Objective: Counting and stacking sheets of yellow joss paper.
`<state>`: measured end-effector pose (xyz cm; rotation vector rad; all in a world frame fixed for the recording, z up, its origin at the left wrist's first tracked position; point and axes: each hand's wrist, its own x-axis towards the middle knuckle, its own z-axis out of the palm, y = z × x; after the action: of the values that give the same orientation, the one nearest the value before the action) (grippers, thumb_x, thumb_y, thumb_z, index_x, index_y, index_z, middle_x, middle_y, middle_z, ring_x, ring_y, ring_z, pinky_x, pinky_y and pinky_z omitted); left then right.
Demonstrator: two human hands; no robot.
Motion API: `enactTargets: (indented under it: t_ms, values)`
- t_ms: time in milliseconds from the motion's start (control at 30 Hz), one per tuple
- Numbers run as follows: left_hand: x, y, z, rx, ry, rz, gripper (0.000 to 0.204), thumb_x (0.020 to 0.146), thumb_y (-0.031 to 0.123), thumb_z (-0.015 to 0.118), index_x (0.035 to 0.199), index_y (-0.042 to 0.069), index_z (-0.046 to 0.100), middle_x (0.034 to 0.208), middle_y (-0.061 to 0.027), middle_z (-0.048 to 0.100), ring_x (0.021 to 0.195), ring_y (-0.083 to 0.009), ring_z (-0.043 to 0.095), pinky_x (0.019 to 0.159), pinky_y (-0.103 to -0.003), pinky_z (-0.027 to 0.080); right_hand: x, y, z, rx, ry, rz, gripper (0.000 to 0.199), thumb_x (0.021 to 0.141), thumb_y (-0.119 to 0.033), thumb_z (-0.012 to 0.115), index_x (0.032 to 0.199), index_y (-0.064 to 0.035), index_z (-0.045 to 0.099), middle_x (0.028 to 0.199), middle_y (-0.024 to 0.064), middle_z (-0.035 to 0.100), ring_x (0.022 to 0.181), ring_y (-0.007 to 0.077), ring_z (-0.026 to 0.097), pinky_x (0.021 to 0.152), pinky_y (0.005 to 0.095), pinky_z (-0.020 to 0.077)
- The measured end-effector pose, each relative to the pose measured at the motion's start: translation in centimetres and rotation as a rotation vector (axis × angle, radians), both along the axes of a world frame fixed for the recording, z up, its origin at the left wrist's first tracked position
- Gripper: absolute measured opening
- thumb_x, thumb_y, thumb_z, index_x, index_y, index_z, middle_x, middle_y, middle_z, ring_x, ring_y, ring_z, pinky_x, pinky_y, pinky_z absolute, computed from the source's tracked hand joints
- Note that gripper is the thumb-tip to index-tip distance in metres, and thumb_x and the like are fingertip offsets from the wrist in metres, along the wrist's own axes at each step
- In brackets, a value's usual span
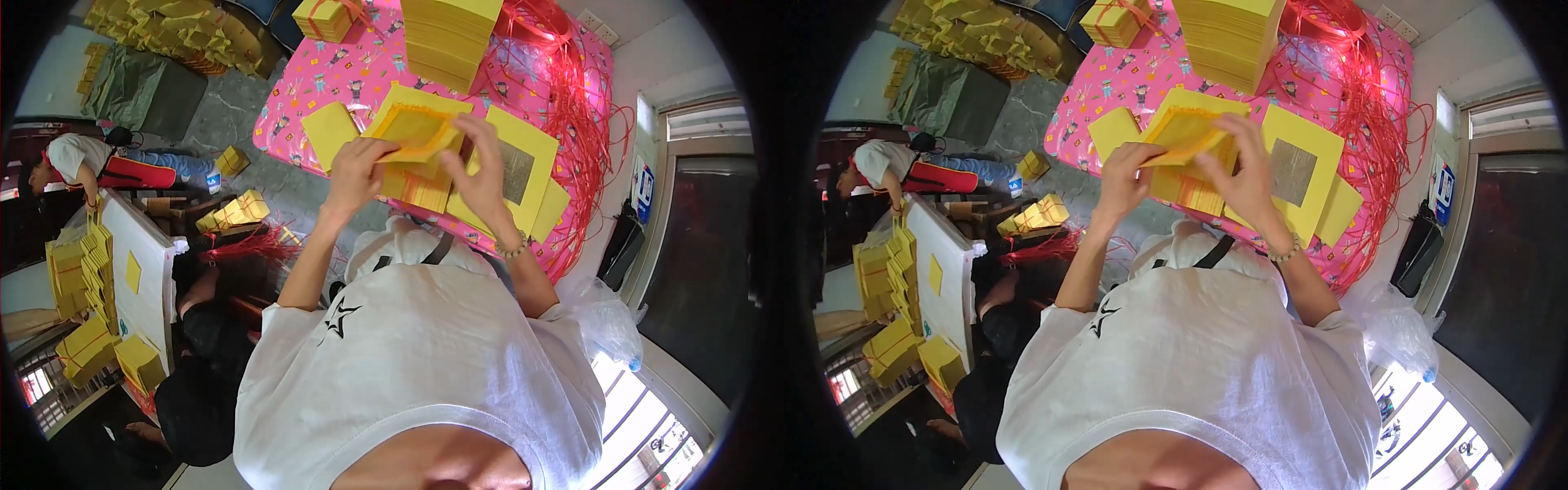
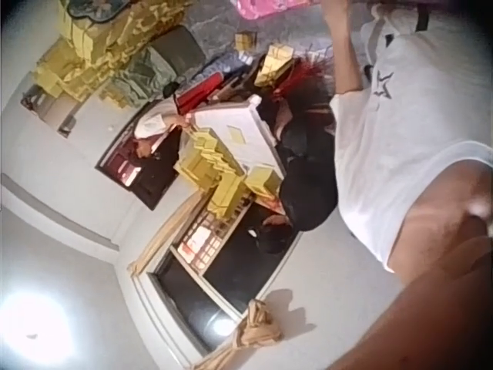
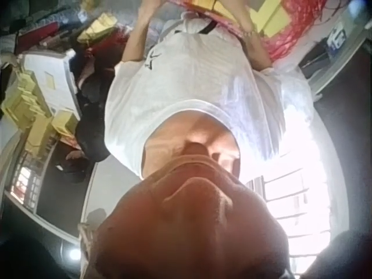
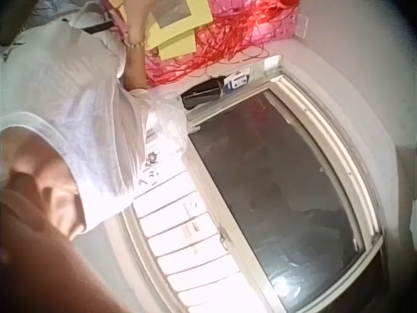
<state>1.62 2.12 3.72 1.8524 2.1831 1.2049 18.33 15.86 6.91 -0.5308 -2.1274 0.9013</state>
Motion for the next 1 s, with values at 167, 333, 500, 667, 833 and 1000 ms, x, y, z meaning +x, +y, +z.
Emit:
enactTargets:
  t_ms: [167, 333, 500, 667, 833, 1000]
  values:
    - [-1.0, -1.4, 1.6, 0.038, -0.489, 0.108, 0.020, 0.081, -0.001, 0.059, 0.100, 0.004, 0.063, 0.089, -0.0052, 0.065, 0.080, -0.0122, 0.061, 0.070, -0.025, 0.047, 0.4, 4.3, -3.9, -0.621, 0.298, -0.079, 0.042, 0.097, -0.030, 0.043, 0.128, -0.0025, 0.043, 0.130, 0.0111, 0.045, 0.123, 0.0212, 0.042, 0.101, 0.0360, 0.0347]
    - [-1.1, -1.9, 0.4, 0.211, -0.936, 0.008, 0.020, 0.086, 0.007, 0.062, 0.105, -0.001, 0.060, 0.096, -0.0031, 0.064, 0.088, -0.0089, 0.058, 0.076, -0.022, 0.047, -0.4, 5.5, -4.9, -0.837, 0.330, -0.049, 0.053, 0.098, -0.036, 0.040, 0.134, 0.0031, 0.036, 0.136, 0.0126, 0.040, 0.126, 0.0210, 0.037, 0.106, 0.0331, 0.0276]
    - [-0.4, -1.7, -0.7, 0.224, -1.011, 0.038, 0.022, 0.086, 0.008, 0.064, 0.106, -0.001, 0.060, 0.098, -0.0038, 0.064, 0.089, -0.0099, 0.059, 0.078, -0.024, 0.047, 0.0, 4.4, -4.6, -0.877, 0.212, -0.046, 0.064, 0.097, -0.039, 0.040, 0.136, 0.0098, 0.030, 0.139, 0.0143, 0.036, 0.129, 0.0197, 0.033, 0.108, 0.0297, 0.0249]
    - [1.7, 0.0, -1.1, 0.181, -1.014, 0.029, 0.023, 0.086, 0.008, 0.064, 0.107, -0.001, 0.060, 0.099, -0.0039, 0.064, 0.090, -0.0101, 0.059, 0.078, -0.025, 0.048, 3.1, 5.4, -5.5, -0.793, 0.298, -0.117, 0.051, 0.099, -0.037, 0.036, 0.123, 0.0062, 0.047, 0.118, 0.0096, 0.054, 0.108, 0.0155, 0.048, 0.096, 0.0274, 0.0351]
    - [5.1, 3.3, -2.8, 0.158, -1.025, -0.113, 0.022, 0.086, 0.008, 0.063, 0.106, 0.000, 0.061, 0.098, -0.0036, 0.065, 0.090, -0.0098, 0.059, 0.078, -0.025, 0.048, 8.3, 5.4, -4.4, -0.714, 0.299, -0.337, 0.050, 0.098, -0.039, 0.038, 0.113, 0.0063, 0.054, 0.098, 0.0054, 0.058, 0.091, 0.0146, 0.050, 0.085, 0.0282, 0.0388]
    - [6.5, 4.7, -4.3, 0.069, -1.095, -0.180, 0.022, 0.086, 0.009, 0.064, 0.107, 0.000, 0.061, 0.098, -0.0034, 0.066, 0.090, -0.0097, 0.059, 0.079, -0.025, 0.048, 10.8, 5.9, -7.5, -0.799, 0.348, -0.476, 0.053, 0.097, -0.043, 0.038, 0.114, 0.0053, 0.053, 0.103, 0.0056, 0.053, 0.095, 0.0136, 0.046, 0.087, 0.0269, 0.0359]
